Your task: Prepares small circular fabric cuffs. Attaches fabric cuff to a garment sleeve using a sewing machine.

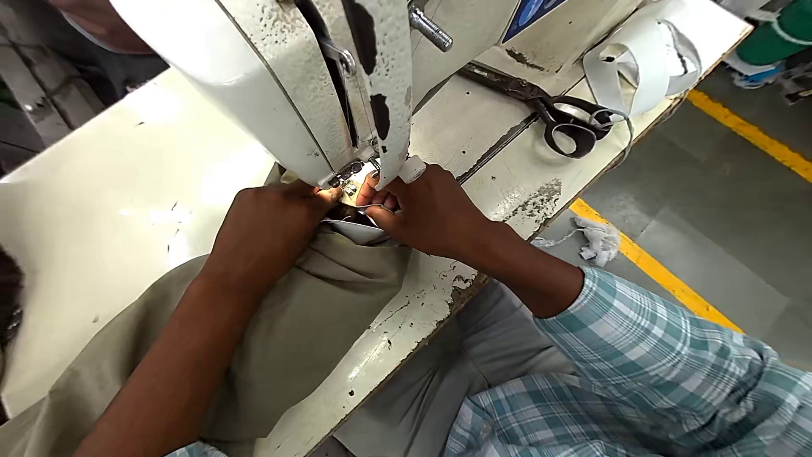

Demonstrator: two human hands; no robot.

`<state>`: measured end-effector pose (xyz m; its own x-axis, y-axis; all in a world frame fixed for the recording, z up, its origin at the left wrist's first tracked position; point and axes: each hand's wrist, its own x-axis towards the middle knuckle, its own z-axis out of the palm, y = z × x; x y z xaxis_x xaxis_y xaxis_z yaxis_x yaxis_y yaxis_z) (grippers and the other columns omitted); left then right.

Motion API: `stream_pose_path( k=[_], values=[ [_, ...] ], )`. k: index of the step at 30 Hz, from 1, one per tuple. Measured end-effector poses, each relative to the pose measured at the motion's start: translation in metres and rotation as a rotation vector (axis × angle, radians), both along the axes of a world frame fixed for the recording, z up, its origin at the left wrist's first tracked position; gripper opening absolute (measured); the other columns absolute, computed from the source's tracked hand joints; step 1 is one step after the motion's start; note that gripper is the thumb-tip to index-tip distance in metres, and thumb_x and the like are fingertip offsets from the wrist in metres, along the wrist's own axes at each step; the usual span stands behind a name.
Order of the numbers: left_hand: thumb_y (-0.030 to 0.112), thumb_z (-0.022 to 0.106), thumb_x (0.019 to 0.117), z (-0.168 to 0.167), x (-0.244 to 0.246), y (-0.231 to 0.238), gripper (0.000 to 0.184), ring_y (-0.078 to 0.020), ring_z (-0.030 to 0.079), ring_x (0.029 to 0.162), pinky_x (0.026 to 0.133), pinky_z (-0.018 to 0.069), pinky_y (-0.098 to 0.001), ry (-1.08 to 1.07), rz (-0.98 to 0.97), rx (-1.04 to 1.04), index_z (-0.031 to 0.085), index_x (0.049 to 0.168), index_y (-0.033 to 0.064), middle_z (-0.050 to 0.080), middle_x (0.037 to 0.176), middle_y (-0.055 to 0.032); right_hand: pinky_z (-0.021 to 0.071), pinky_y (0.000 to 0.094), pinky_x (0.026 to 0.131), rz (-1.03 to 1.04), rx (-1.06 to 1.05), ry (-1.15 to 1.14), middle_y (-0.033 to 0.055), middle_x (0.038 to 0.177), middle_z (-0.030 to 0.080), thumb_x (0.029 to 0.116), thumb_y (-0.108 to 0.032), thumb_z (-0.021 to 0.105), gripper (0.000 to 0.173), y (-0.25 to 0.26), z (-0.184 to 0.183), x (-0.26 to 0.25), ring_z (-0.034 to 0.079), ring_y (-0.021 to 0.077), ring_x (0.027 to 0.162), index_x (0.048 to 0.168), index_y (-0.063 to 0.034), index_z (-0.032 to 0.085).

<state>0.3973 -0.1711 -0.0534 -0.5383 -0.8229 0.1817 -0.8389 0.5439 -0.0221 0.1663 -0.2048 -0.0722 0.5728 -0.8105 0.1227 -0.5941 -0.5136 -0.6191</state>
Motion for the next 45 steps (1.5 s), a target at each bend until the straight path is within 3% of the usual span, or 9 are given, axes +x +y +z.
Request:
stream_pose_path(
  k=[2, 5, 12, 15, 19, 25, 31, 39, 45],
  values=[
    [0.009, 0.054, 0.1027, -0.003, 0.001, 0.0, 0.026, -0.0345, 0.071, 0.071, 0.055, 0.0529, -0.0491, 0.002, -0.002, -0.007, 0.078, 0.112, 0.0116, 0.073, 0.092, -0.0144, 0.0496, 0.0381, 0.06, 0.003, -0.027, -0.017, -0.0017, 0.08, 0.066, 0.0903, -0.022, 0.069, 0.01, 0.001, -0.002, 0.0, 0.064, 0.014, 0.071, 0.097, -0.0167, 0.073],
    [0.011, 0.054, 0.1029, -0.005, 0.005, -0.002, 0.026, -0.0339, 0.068, 0.064, 0.051, 0.0505, -0.0484, 0.034, -0.022, -0.004, 0.078, 0.113, 0.0111, 0.071, 0.084, -0.0145, 0.0508, 0.0368, 0.06, 0.006, -0.036, -0.046, -0.0004, 0.083, 0.066, 0.0935, -0.022, 0.068, 0.012, 0.003, -0.002, -0.001, 0.063, 0.0144, 0.071, 0.102, -0.0148, 0.072],
    [0.023, 0.052, 0.1026, -0.008, 0.009, -0.005, 0.031, -0.0294, 0.066, 0.057, 0.047, 0.0478, -0.0462, 0.116, -0.006, -0.02, 0.081, 0.106, 0.011, 0.067, 0.072, -0.0109, 0.0483, 0.0391, 0.059, -0.023, -0.004, 0.04, 0.0017, 0.081, 0.063, 0.0967, -0.028, 0.065, 0.016, 0.001, 0.007, 0.001, 0.062, 0.0172, 0.071, 0.095, -0.0139, 0.073],
    [0.026, 0.054, 0.1014, -0.009, 0.008, -0.004, 0.032, -0.0288, 0.066, 0.058, 0.048, 0.0476, -0.0449, 0.129, 0.015, -0.044, 0.081, 0.097, 0.0102, 0.067, 0.071, -0.0102, 0.0497, 0.0421, 0.058, -0.093, -0.134, 0.034, 0.0026, 0.078, 0.067, 0.091, -0.032, 0.071, 0.018, 0.002, 0.004, 0.012, 0.067, 0.0199, 0.073, 0.087, -0.0145, 0.072],
    [0.026, 0.056, 0.101, -0.01, 0.007, -0.003, 0.033, -0.0296, 0.064, 0.055, 0.046, 0.0458, -0.0449, 0.136, 0.005, -0.066, 0.076, 0.085, 0.0059, 0.063, 0.068, -0.0118, 0.0507, 0.0434, 0.056, -0.123, -0.244, 0.022, 0.0038, 0.081, 0.071, 0.0851, -0.025, 0.075, 0.011, 0.004, -0.002, 0.017, 0.07, 0.022, 0.074, 0.086, -0.0145, 0.074],
    [0.015, 0.057, 0.0997, -0.008, 0.006, -0.002, 0.024, -0.029, 0.066, 0.059, 0.049, 0.0497, -0.0446, 0.111, -0.04, -0.075, 0.08, 0.098, 0.0092, 0.069, 0.078, -0.0109, 0.0505, 0.0435, 0.056, -0.139, -0.244, 0.059, 0.0034, 0.08, 0.07, 0.0853, -0.026, 0.075, 0.011, 0.006, -0.002, 0.017, 0.069, 0.0221, 0.073, 0.087, -0.0151, 0.074],
    [0.024, 0.061, 0.0973, -0.011, 0.007, -0.004, 0.029, -0.0267, 0.062, 0.054, 0.047, 0.0455, -0.043, 0.219, 0.015, -0.076, 0.073, 0.078, 0.0057, 0.062, 0.068, -0.0102, 0.0492, 0.0422, 0.055, -0.082, -0.192, 0.026, 0.0013, 0.077, 0.068, 0.0852, -0.022, 0.073, 0.005, 0.006, -0.003, 0.012, 0.067, 0.0193, 0.07, 0.087, -0.0171, 0.073],
    [0.024, 0.06, 0.0984, -0.01, 0.008, -0.004, 0.028, -0.027, 0.065, 0.058, 0.048, 0.0476, -0.0438, 0.175, -0.002, -0.05, 0.078, 0.085, 0.0073, 0.067, 0.075, -0.0094, 0.0507, 0.0402, 0.057, -0.021, -0.215, 0.057, 0.0031, 0.078, 0.067, 0.0958, -0.026, 0.067, 0.014, 0.008, -0.003, 0.009, 0.066, 0.0202, 0.07, 0.091, -0.0143, 0.073],
    [0.025, 0.065, 0.097, -0.01, 0.012, -0.008, 0.023, -0.0286, 0.07, 0.07, 0.057, 0.0524, -0.0488, 0.216, 0.017, 0.019, 0.077, 0.088, 0.0082, 0.071, 0.082, -0.0103, 0.0514, 0.0397, 0.059, -0.011, -0.251, 0.06, 0.0031, 0.082, 0.068, 0.0986, -0.028, 0.063, 0.017, 0.008, -0.005, 0.008, 0.067, 0.0198, 0.074, 0.094, -0.0149, 0.074]
  ],
)
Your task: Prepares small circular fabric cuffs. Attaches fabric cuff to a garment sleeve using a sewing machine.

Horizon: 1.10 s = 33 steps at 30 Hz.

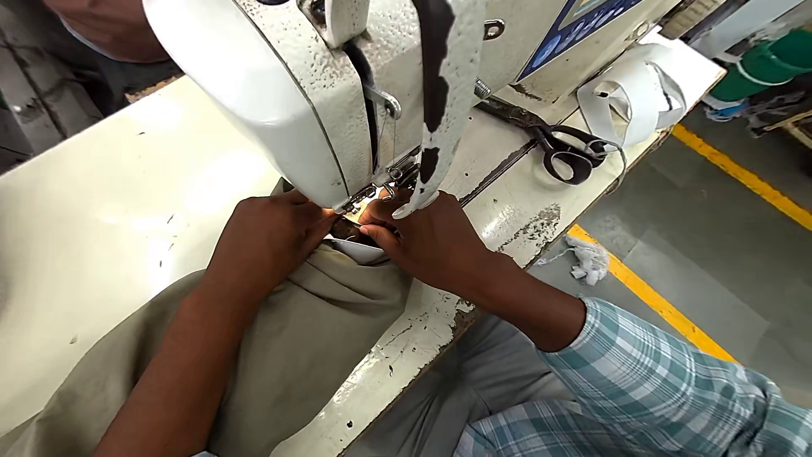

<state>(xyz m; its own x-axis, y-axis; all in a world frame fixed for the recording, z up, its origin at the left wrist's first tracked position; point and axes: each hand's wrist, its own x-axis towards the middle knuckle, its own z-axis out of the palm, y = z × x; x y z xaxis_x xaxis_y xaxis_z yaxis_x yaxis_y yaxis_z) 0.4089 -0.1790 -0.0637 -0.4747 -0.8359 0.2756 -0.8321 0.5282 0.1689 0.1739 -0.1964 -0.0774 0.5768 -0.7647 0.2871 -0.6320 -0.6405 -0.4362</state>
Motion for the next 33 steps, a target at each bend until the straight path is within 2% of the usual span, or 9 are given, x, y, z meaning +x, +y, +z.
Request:
stream_pose_path(
  k=[5, 8, 11, 13, 16, 20, 24, 28, 33],
  values=[
    [0.025, 0.063, 0.0957, -0.002, 0.003, -0.001, 0.022, -0.025, 0.07, 0.071, 0.058, 0.0522, -0.0465, 0.04, -0.003, 0.004, 0.076, 0.086, 0.0098, 0.071, 0.081, -0.008, 0.0523, 0.0388, 0.058, -0.006, 0.031, -0.063, -0.0005, 0.077, 0.069, 0.0903, -0.024, 0.07, 0.01, -0.004, -0.002, 0.001, 0.068, 0.0163, 0.07, 0.093, -0.0163, 0.074],
    [0.026, 0.065, 0.0938, -0.002, 0.003, -0.002, 0.023, -0.0182, 0.061, 0.061, 0.054, 0.0477, -0.0412, 0.089, 0.013, 0.027, 0.074, 0.079, 0.0106, 0.065, 0.072, -0.0038, 0.0517, 0.0413, 0.058, 0.016, 0.05, -0.074, 0.0, 0.078, 0.07, 0.0857, -0.02, 0.072, 0.004, -0.005, 0.0, 0.001, 0.068, 0.0175, 0.071, 0.088, -0.0177, 0.076],
    [0.025, 0.062, 0.0949, -0.001, 0.004, -0.002, 0.024, -0.0223, 0.067, 0.067, 0.057, 0.0517, -0.0458, 0.058, -0.004, 0.055, 0.075, 0.081, 0.0108, 0.068, 0.074, -0.0055, 0.0535, 0.0436, 0.059, 0.09, -0.004, 0.029, 0.0047, 0.083, 0.071, 0.0904, -0.018, 0.069, 0.009, -0.003, 0.009, 0.002, 0.07, 0.0233, 0.076, 0.088, -0.0163, 0.076],
    [0.018, 0.059, 0.0929, 0.004, 0.002, 0.002, 0.021, -0.0284, 0.072, 0.076, 0.061, 0.0548, -0.0519, 0.0, -0.018, 0.084, 0.079, 0.09, 0.0137, 0.073, 0.082, -0.0083, 0.0527, 0.0426, 0.057, 0.165, -0.049, 0.145, 0.0077, 0.087, 0.068, 0.0949, -0.014, 0.063, 0.012, 0.002, 0.021, 0.003, 0.068, 0.0256, 0.078, 0.09, -0.0124, 0.074],
    [0.008, 0.055, 0.0888, 0.02, -0.007, 0.011, 0.029, -0.0321, 0.073, 0.082, 0.063, 0.0561, -0.0535, -0.128, -0.021, 0.126, 0.08, 0.1, 0.017, 0.073, 0.088, -0.0092, 0.052, 0.0397, 0.058, 0.259, -0.05, 0.296, 0.0091, 0.097, 0.067, 0.0939, -0.008, 0.063, 0.011, 0.007, 0.038, -0.001, 0.067, 0.0259, 0.084, 0.098, -0.0093, 0.073],
    [0.003, 0.052, 0.0908, 0.025, -0.016, 0.027, 0.036, -0.0315, 0.068, 0.098, 0.084, 0.0553, -0.0503, -0.236, -0.039, 0.13, 0.077, 0.115, 0.0122, 0.073, 0.105, -0.009, 0.0528, 0.0439, 0.08, 0.296, 0.146, 0.3, 0.0075, 0.109, 0.069, 0.0986, -0.013, 0.06, 0.029, 0.006, 0.044, -0.02, 0.063, 0.0289, 0.106, 0.124, -0.0149, 0.074],
    [0.025, 0.037, 0.0976, 0.028, -0.023, 0.038, 0.048, -0.0297, 0.067, 0.109, 0.091, 0.0512, -0.0491, -0.322, 0.035, 0.186, 0.074, 0.125, 0.0129, 0.071, 0.128, -0.0068, 0.0497, 0.044, 0.086, 0.314, 0.083, 0.137, 0.007, 0.125, 0.066, 0.0991, -0.025, 0.05, 0.039, 0.006, 0.017, -0.03, 0.059, 0.0284, 0.112, 0.13, -0.017, 0.072],
    [0.041, 0.031, 0.099, 0.032, -0.051, 0.049, 0.057, -0.0338, 0.063, 0.116, 0.091, 0.0498, -0.0535, -0.32, 0.223, 0.237, 0.076, 0.116, 0.0102, 0.069, 0.129, -0.0092, 0.0464, 0.0438, 0.09, 0.39, 0.007, 0.113, 0.0007, 0.143, 0.059, 0.0962, -0.052, 0.048, 0.057, 0.003, -0.004, -0.038, 0.056, 0.0233, 0.118, 0.139, -0.0176, 0.064],
    [0.049, 0.041, 0.0992, 0.0, -0.064, 0.067, 0.057, -0.0354, 0.063, 0.117, 0.098, 0.0491, -0.0542, -0.11, 0.382, 0.11, 0.073, 0.118, 0.0058, 0.068, 0.129, -0.0129, 0.0452, 0.0411, 0.087, 0.387, -0.043, 0.074, -0.0021, 0.135, 0.063, 0.1058, -0.049, 0.044, 0.047, -0.005, -0.017, -0.038, 0.058, 0.0223, 0.109, 0.135, -0.0205, 0.067]
  ],
)
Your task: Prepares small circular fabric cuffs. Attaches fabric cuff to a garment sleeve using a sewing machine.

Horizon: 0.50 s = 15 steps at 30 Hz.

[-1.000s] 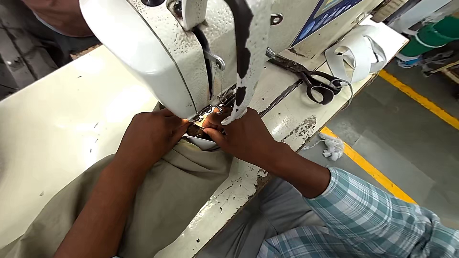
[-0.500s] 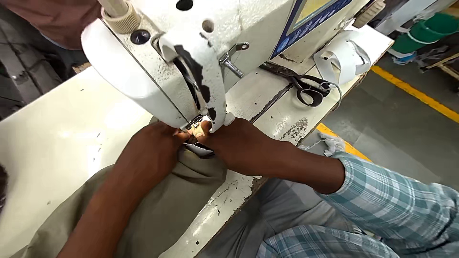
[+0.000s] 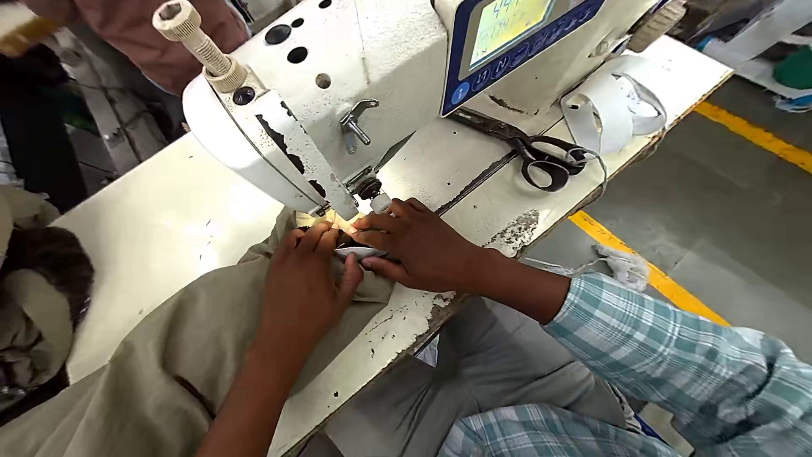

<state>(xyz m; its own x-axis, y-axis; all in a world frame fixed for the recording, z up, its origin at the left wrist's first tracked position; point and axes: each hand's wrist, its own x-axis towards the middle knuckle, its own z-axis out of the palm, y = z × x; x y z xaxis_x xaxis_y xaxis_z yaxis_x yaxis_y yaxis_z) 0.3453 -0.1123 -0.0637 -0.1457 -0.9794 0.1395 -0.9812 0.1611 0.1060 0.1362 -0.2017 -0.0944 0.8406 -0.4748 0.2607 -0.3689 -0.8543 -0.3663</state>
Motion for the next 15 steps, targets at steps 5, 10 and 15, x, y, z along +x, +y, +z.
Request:
stream_pose_path(
  k=[5, 10, 15],
  values=[
    [0.037, 0.048, 0.0973, -0.024, 0.009, -0.002, 0.045, -0.0303, 0.065, 0.111, 0.094, 0.0514, -0.0475, 0.17, -0.008, -0.197, 0.075, 0.114, 0.0064, 0.071, 0.124, -0.0108, 0.0481, 0.037, 0.086, -0.051, 0.033, -0.13, 0.0016, 0.119, 0.068, 0.1064, -0.033, 0.047, 0.035, 0.003, -0.008, 0.01, 0.059, 0.0219, 0.099, 0.12, -0.0145, 0.074],
    [0.037, 0.048, 0.0961, -0.03, 0.005, -0.005, 0.045, -0.0297, 0.067, 0.11, 0.092, 0.0528, -0.0459, 0.187, -0.023, -0.218, 0.075, 0.114, 0.0056, 0.072, 0.121, -0.0122, 0.0502, 0.033, 0.078, -0.134, 0.017, -0.148, 0.0051, 0.11, 0.067, 0.103, -0.027, 0.053, 0.03, 0.016, -0.005, 0.008, 0.06, 0.0213, 0.092, 0.113, -0.011, 0.076],
    [0.038, 0.043, 0.0982, -0.038, 0.016, -0.031, 0.046, -0.0335, 0.071, 0.085, 0.07, 0.0547, -0.0497, 0.186, -0.116, -0.309, 0.074, 0.092, 0.0042, 0.074, 0.091, -0.016, 0.0506, 0.0337, 0.077, -0.279, -0.015, -0.175, 0.0027, 0.101, 0.067, 0.1021, -0.028, 0.054, 0.027, 0.019, -0.002, 0.011, 0.06, 0.0198, 0.09, 0.098, -0.0135, 0.077]
  ],
)
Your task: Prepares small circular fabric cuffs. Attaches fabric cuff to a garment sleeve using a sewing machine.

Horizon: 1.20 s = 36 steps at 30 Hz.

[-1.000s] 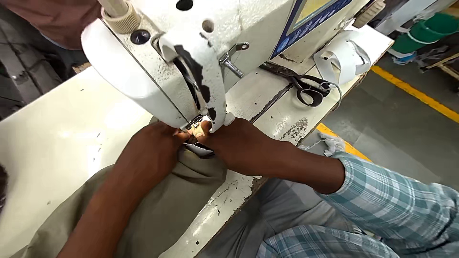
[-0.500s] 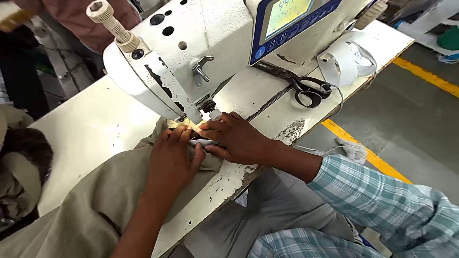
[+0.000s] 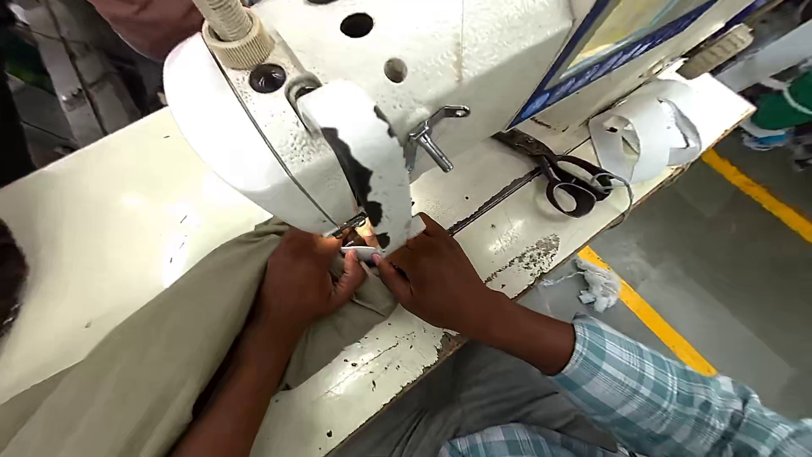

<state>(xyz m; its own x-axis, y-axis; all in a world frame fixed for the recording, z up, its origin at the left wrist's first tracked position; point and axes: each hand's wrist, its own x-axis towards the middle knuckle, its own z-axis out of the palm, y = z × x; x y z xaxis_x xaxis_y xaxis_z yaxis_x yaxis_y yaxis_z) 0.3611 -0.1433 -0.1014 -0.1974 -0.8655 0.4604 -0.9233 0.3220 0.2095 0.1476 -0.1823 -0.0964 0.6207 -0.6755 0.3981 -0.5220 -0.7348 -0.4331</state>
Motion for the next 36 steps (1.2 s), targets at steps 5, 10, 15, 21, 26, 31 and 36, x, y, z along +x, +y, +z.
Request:
stream_pose_path(
  k=[5, 10, 15, 21, 26, 31, 36],
  values=[
    [0.037, 0.039, 0.0997, 0.001, 0.018, -0.017, 0.048, -0.0352, 0.069, 0.078, 0.064, 0.0523, -0.0521, -0.012, -0.124, -0.031, 0.068, 0.081, 0.0029, 0.07, 0.081, -0.0179, 0.0503, 0.0363, 0.073, -0.106, -0.034, 0.033, 0.0016, 0.102, 0.068, 0.1022, -0.03, 0.054, 0.027, 0.006, 0.001, 0.011, 0.061, 0.021, 0.09, 0.098, -0.0154, 0.076],
    [0.037, 0.042, 0.1003, 0.017, 0.004, 0.004, 0.047, -0.0379, 0.067, 0.1, 0.091, 0.045, -0.0608, -0.171, -0.063, -0.049, 0.076, 0.092, 0.0057, 0.074, 0.099, -0.0141, 0.0499, 0.039, 0.075, -0.091, -0.003, 0.03, 0.0017, 0.108, 0.068, 0.099, -0.032, 0.058, 0.026, 0.007, 0.002, 0.01, 0.061, 0.0225, 0.094, 0.108, -0.0159, 0.076],
    [0.05, 0.041, 0.0995, 0.023, -0.041, 0.03, 0.052, -0.0325, 0.058, 0.113, 0.098, 0.0344, -0.0557, -0.121, 0.177, 0.055, 0.076, 0.118, 0.016, 0.073, 0.113, -0.0041, 0.0505, 0.0391, 0.079, 0.016, 0.059, -0.003, 0.0009, 0.114, 0.068, 0.0927, -0.03, 0.066, 0.027, 0.002, -0.005, 0.0, 0.061, 0.022, 0.097, 0.114, -0.0177, 0.077],
    [0.049, 0.043, 0.0974, 0.019, -0.045, 0.026, 0.05, -0.0335, 0.055, 0.112, 0.092, 0.0349, -0.0554, -0.08, 0.219, 0.114, 0.079, 0.113, 0.018, 0.069, 0.117, -0.0064, 0.0517, 0.0396, 0.082, 0.204, 0.144, 0.024, 0.0016, 0.117, 0.068, 0.091, -0.025, 0.064, 0.032, -0.013, 0.006, -0.016, 0.061, 0.0211, 0.1, 0.119, -0.0157, 0.076],
    [0.043, 0.041, 0.0981, 0.012, -0.048, 0.029, 0.049, -0.0336, 0.056, 0.12, 0.1, 0.0329, -0.0572, -0.184, 0.204, 0.078, 0.078, 0.117, 0.0173, 0.071, 0.127, -0.0034, 0.0569, 0.0502, 0.072, 0.176, 0.516, -0.139, 0.0075, 0.088, 0.072, 0.1058, -0.028, 0.046, 0.035, -0.075, 0.024, -0.021, 0.07, 0.0217, 0.08, 0.108, -0.0069, 0.074],
    [0.041, 0.045, 0.0986, 0.017, -0.066, 0.036, 0.045, -0.0372, 0.054, 0.126, 0.105, 0.0314, -0.0614, -0.164, 0.338, 0.139, 0.077, 0.123, 0.0203, 0.069, 0.13, -0.0027, 0.0514, 0.0573, 0.079, 0.132, 0.343, 0.016, 0.0212, 0.097, 0.071, 0.0926, -0.021, 0.069, 0.025, -0.097, 0.038, 0.023, 0.069, 0.0364, 0.096, 0.097, 0.0034, 0.071],
    [0.039, 0.046, 0.0979, 0.004, -0.062, 0.037, 0.042, -0.0383, 0.054, 0.125, 0.104, 0.0304, -0.0613, -0.047, 0.355, 0.1, 0.077, 0.119, 0.0198, 0.071, 0.126, -0.0036, 0.0464, 0.0551, 0.079, 0.09, 0.106, -0.137, 0.0197, 0.095, 0.072, 0.0868, -0.018, 0.071, 0.02, -0.077, 0.011, 0.033, 0.067, 0.0372, 0.096, 0.094, 0.0011, 0.074]
  ],
)
